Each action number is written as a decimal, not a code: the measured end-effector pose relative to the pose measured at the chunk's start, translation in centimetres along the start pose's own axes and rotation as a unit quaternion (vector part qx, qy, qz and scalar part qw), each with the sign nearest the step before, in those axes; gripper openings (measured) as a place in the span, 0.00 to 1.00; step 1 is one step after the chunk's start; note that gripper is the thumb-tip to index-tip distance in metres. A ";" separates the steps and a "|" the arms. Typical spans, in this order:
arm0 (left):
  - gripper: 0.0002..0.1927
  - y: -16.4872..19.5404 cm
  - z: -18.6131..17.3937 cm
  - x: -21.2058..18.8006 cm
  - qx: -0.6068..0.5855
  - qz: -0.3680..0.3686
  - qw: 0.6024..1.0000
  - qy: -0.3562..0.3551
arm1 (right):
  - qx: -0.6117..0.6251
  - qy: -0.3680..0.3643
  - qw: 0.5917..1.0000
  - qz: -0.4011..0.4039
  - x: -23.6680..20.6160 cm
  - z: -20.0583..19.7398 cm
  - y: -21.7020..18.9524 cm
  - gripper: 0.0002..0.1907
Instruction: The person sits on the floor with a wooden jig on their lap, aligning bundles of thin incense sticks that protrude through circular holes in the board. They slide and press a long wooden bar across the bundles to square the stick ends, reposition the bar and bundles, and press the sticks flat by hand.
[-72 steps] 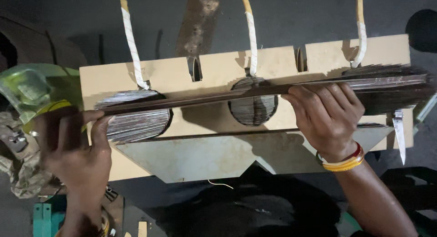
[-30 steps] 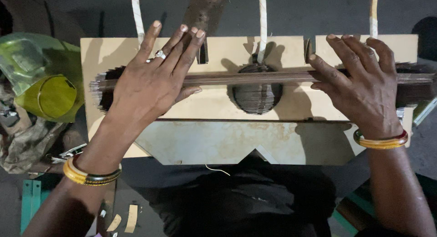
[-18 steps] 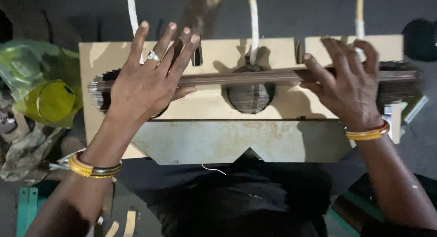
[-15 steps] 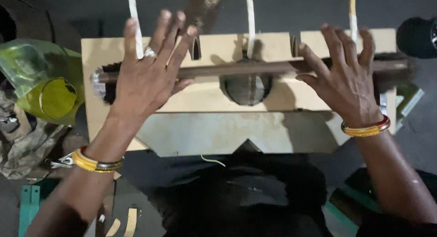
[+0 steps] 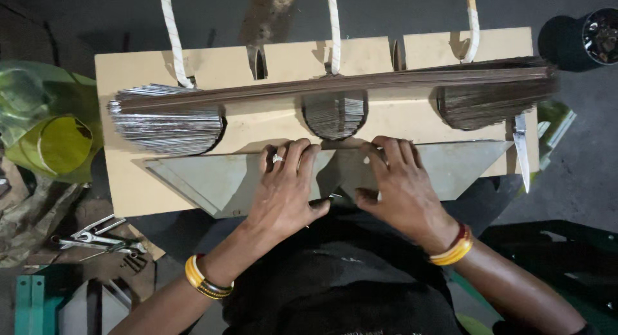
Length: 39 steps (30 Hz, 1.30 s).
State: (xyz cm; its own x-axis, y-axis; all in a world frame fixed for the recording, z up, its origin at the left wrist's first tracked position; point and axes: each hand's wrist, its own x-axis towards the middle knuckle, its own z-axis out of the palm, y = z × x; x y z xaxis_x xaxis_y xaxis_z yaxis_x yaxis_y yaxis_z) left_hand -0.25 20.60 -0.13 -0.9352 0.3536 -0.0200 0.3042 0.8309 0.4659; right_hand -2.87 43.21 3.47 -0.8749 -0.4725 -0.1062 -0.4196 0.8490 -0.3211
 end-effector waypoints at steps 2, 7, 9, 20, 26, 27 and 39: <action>0.52 0.2 -0.1 0.0 -0.005 0.001 1.000 0.000 | -0.018 0.010 1.000 -0.009 0.2 -0.1 -0.5 0.41; 0.42 0.5 -0.1 -1.4 0.100 0.055 0.985 0.132 | -0.077 0.132 0.985 -0.074 -1.0 -0.7 -0.5 0.35; 0.30 0.3 -0.5 -2.5 0.224 0.131 0.935 0.240 | -0.103 0.177 0.975 -0.086 -2.2 -1.0 0.5 0.26; 0.20 0.1 -4.1 0.0 0.319 0.171 0.922 0.140 | -0.147 0.113 0.983 -0.001 -7.2 -6.7 17.1 0.11; 0.19 2.2 -4.4 7.1 0.375 0.213 0.877 0.212 | -0.237 0.238 0.940 -0.060 -2.9 -10.4 24.2 0.16; 0.20 2.5 -4.8 7.8 0.383 0.205 0.873 0.222 | -0.232 0.253 0.934 -0.095 -2.4 -10.7 24.8 0.15; 0.28 4.4 -4.4 10.5 0.319 0.159 0.912 0.204 | -0.255 0.261 0.927 -0.090 -2.8 -10.1 26.1 0.15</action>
State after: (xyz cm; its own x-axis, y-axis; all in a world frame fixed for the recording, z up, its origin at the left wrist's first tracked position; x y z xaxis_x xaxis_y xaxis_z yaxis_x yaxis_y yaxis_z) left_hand -9.53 26.06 5.62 -0.7312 0.5400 0.4168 0.4941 0.8406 -0.2221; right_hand -13.86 69.10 4.87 -0.7218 -0.5510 0.4188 -0.5128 0.8322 0.2109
